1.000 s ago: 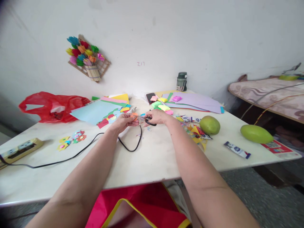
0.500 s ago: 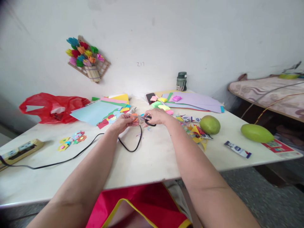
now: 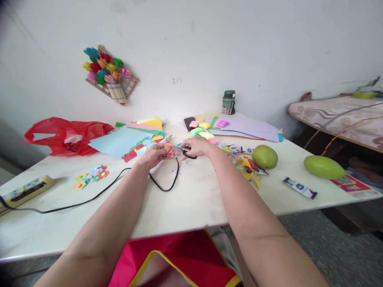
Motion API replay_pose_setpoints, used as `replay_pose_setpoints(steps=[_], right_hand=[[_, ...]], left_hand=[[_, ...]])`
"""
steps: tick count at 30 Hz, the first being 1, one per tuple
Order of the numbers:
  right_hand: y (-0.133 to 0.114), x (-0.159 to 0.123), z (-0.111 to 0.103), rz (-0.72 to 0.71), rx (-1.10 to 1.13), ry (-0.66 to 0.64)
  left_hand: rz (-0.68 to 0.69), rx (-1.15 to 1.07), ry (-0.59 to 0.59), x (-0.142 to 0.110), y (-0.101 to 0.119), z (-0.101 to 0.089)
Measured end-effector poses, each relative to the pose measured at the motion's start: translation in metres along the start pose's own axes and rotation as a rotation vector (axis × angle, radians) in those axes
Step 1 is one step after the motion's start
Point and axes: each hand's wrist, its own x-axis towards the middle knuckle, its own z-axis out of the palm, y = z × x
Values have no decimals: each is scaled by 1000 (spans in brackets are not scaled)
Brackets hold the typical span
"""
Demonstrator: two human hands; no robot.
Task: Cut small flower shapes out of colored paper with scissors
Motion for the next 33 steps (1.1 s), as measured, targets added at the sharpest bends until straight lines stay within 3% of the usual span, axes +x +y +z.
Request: replay_pose_setpoints(steps=[14,22,33], right_hand=[[1,0,0,-41,160,-13],[4,1,1,-73,362,-98],[12,3,4,-52,459,-140]], left_hand=[[10,-16,-18,1,-1,-2],[-8,-39,-13,-1,2,3],[-20,-55,-3,-4,6,7]])
